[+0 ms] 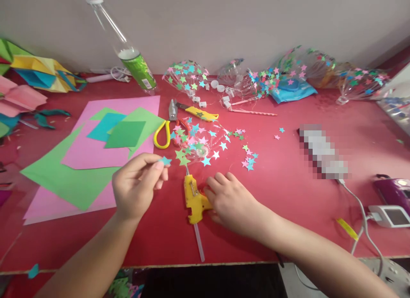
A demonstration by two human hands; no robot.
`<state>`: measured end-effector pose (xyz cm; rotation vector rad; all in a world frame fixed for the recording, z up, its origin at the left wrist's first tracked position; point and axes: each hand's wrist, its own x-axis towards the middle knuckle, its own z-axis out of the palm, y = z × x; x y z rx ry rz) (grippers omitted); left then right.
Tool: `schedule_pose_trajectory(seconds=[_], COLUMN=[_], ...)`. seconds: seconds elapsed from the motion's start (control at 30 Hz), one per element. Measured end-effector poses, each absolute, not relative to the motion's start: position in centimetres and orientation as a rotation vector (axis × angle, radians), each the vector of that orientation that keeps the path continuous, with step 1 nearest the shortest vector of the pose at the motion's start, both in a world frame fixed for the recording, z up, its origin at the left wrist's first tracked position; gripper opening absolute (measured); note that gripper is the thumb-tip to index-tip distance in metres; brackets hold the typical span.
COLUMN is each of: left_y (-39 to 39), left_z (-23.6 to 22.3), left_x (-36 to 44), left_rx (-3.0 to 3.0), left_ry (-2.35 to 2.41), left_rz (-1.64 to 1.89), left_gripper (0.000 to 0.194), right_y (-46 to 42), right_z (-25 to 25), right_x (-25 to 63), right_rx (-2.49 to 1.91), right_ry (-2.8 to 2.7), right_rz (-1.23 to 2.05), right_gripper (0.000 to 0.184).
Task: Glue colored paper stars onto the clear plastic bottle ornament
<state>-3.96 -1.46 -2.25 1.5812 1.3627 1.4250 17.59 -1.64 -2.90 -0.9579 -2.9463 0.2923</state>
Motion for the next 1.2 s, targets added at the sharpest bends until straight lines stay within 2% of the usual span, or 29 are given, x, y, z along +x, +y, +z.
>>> schedule_pose_trajectory(seconds=[0.13, 0.3, 0.37, 0.63, 0.83, 0.97, 1.2], left_y=[-0.7, 0.0, 0.2, -0.8, -1.3, -1.4, -1.5], left_z=[-2.5, -2.7, -2.7, -2.5, -2.4, -2.1, -1.8], left_x=[-4.2, -4.9, -5.3, -4.3, -3.6, -3.5, -3.3], left_rx=[1.481, 1.487, 1.488, 1.626, 1.582, 1.572, 1.593], left_ry=[1.352, 1.402, 1.457, 1.405, 1.336, 1.321, 1.329], left_rz=[1.424, 1.484, 1.517, 1.382, 1.306, 1.293, 1.279], left_gripper=[0.011, 0.009, 0.009, 0.008, 0.011, 0.011, 0.013], right_y=[-2.0, -2.0, -2.0, -1.7, -1.4, -1.3, -1.0], right_z=[-3.0, -2.2, -1.7, -1.1, -2.0, -2.2, -1.6], right_x=[17.7, 18.2, 18.4, 18.5, 18.6, 18.6, 18.4], right_rx=[-0.924, -0.92, -0.898, -0.828, -0.713, -0.718, -0.698], right_ry=[-3.011, -2.914, -2.788, -2.376, -2.334, -2.331, -2.335], right_rz=[0.159, 0.456, 0.51, 0.403, 0.35, 0.323, 0.296], right_gripper=[0.026, 0.038, 0.036, 0.014, 0.022, 0.016, 0.015])
